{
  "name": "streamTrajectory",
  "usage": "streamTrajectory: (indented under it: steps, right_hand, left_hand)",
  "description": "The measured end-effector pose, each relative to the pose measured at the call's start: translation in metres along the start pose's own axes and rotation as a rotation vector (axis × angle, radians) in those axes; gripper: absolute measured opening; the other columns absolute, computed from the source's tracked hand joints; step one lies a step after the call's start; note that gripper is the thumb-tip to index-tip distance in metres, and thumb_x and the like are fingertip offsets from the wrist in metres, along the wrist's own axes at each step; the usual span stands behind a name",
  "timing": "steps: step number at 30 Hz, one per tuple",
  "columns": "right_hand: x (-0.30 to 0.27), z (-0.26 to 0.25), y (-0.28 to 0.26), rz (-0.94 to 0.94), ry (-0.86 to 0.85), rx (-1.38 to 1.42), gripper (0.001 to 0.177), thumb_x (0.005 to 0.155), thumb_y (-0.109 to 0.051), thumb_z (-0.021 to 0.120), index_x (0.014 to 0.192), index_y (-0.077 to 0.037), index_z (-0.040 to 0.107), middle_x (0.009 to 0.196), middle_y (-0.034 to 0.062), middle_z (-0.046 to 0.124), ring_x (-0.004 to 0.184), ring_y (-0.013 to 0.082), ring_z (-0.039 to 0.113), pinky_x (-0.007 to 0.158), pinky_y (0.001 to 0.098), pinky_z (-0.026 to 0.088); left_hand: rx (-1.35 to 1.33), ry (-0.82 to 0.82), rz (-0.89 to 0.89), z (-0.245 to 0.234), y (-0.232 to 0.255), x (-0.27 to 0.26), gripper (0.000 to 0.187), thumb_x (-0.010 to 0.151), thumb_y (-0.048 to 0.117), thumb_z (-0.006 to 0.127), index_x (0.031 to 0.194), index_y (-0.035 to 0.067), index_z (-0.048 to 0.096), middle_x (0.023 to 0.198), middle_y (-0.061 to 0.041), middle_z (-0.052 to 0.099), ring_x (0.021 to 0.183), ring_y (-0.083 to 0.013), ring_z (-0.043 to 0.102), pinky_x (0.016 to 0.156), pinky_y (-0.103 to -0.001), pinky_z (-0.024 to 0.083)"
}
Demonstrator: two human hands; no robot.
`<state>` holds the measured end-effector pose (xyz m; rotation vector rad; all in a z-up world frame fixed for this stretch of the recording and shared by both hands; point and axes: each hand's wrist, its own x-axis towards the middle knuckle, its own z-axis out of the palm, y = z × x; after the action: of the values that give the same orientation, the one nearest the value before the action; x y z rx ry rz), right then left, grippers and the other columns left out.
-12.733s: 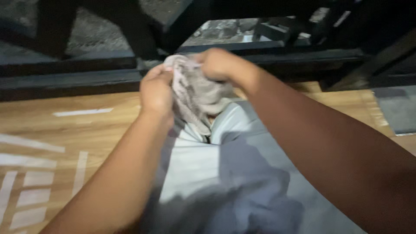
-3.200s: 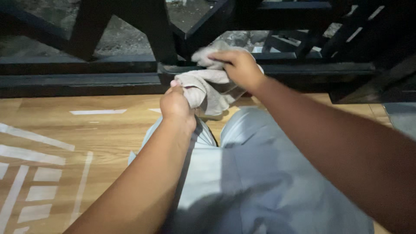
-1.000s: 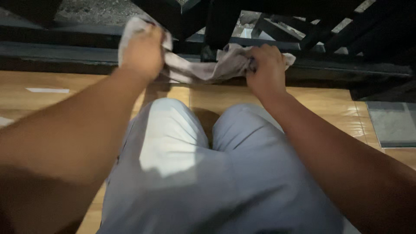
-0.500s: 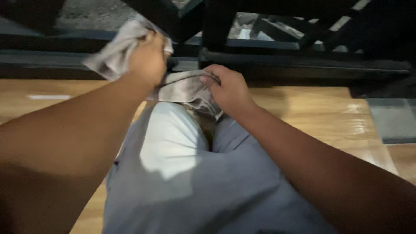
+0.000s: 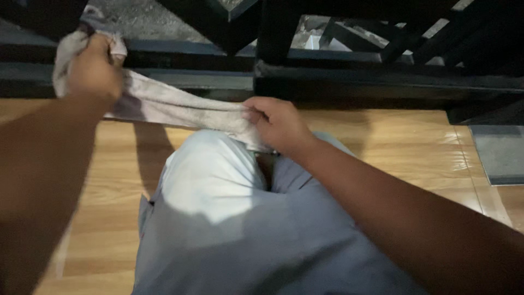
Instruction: The person sits on the floor and wipes a black metal railing with a cloth. They repeatedly rub the cloth along the horizontal and vertical bars of the railing, moving along its length to clean different sections.
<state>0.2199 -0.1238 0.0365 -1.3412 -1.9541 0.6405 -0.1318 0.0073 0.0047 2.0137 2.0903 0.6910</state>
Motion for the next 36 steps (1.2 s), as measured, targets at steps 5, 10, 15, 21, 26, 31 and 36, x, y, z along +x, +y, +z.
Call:
streamTrajectory:
  steps: [5, 10, 15, 21, 26, 31, 36]
  right_hand:
    - [0.006, -0.004, 0.011, 0.165, 0.159, 0.046, 0.024, 0.097, -0.024, 0.068, 0.114, -0.008, 0.073, 0.092, 0.0094, 0.077, 0.08, 0.0173, 0.071, 0.072, 0.0317, 0.057]
    - [0.0, -0.017, 0.031, 0.055, 0.283, -0.01, 0.025, 0.102, -0.023, 0.068, 0.117, -0.002, 0.07, 0.094, 0.0113, 0.075, 0.082, 0.0157, 0.069, 0.076, 0.0307, 0.055]
    - [-0.001, -0.013, 0.029, 0.087, 0.252, 0.103, 0.025, 0.101, -0.021, 0.067, 0.117, -0.002, 0.07, 0.096, 0.0111, 0.077, 0.084, 0.0152, 0.069, 0.077, 0.0297, 0.055]
    - [0.0, -0.012, 0.024, 0.121, 0.232, 0.055, 0.026, 0.1, -0.022, 0.069, 0.118, -0.003, 0.07, 0.096, 0.0102, 0.076, 0.083, 0.0139, 0.069, 0.076, 0.0288, 0.055]
    - [-0.002, -0.014, 0.032, 0.084, 0.253, 0.034, 0.027, 0.099, -0.023, 0.069, 0.118, -0.004, 0.071, 0.095, 0.0093, 0.076, 0.081, 0.0132, 0.068, 0.074, 0.0285, 0.054]
    - [-0.002, -0.015, 0.028, 0.104, 0.249, 0.077, 0.025, 0.101, -0.025, 0.069, 0.114, -0.004, 0.072, 0.09, 0.0081, 0.075, 0.078, 0.0129, 0.066, 0.073, 0.0286, 0.054]
    - [0.001, -0.018, 0.028, 0.147, 0.277, 0.053, 0.026, 0.1, -0.026, 0.069, 0.113, -0.004, 0.071, 0.087, 0.0076, 0.073, 0.076, 0.0134, 0.064, 0.071, 0.0291, 0.053]
  left_hand:
    - [-0.175, -0.016, 0.138, 0.037, 0.021, 0.004, 0.017, 0.105, 0.016, 0.06, 0.12, 0.007, 0.061, 0.106, -0.025, 0.069, 0.1, -0.0432, 0.068, 0.087, -0.055, 0.05]
    - [-0.161, 0.057, 0.554, 0.07, 0.104, -0.007, 0.023, 0.095, 0.012, 0.066, 0.117, 0.005, 0.063, 0.119, -0.026, 0.064, 0.105, -0.0478, 0.062, 0.088, -0.056, 0.047]
    - [-0.156, -0.127, 0.56, 0.049, 0.127, -0.019, 0.024, 0.098, 0.014, 0.062, 0.12, 0.005, 0.059, 0.127, -0.021, 0.061, 0.112, -0.0448, 0.06, 0.092, -0.054, 0.047]
    - [0.02, -0.13, 0.607, 0.055, 0.125, -0.001, 0.028, 0.094, 0.01, 0.064, 0.121, 0.005, 0.06, 0.123, -0.023, 0.061, 0.118, -0.043, 0.058, 0.097, -0.052, 0.046]
    - [-0.201, -0.039, 0.629, 0.066, 0.12, -0.01, 0.03, 0.094, 0.016, 0.065, 0.12, 0.003, 0.058, 0.124, -0.022, 0.061, 0.116, -0.0449, 0.058, 0.092, -0.053, 0.045]
    - [-0.448, -0.045, 0.416, 0.054, 0.117, -0.036, 0.019, 0.105, 0.023, 0.062, 0.118, 0.01, 0.057, 0.118, -0.018, 0.065, 0.111, -0.0423, 0.061, 0.094, -0.051, 0.046]
    - [-0.759, 0.422, 0.228, 0.024, 0.151, -0.056, 0.024, 0.11, 0.021, 0.056, 0.129, 0.007, 0.051, 0.125, -0.019, 0.064, 0.117, -0.0388, 0.062, 0.102, -0.047, 0.047]
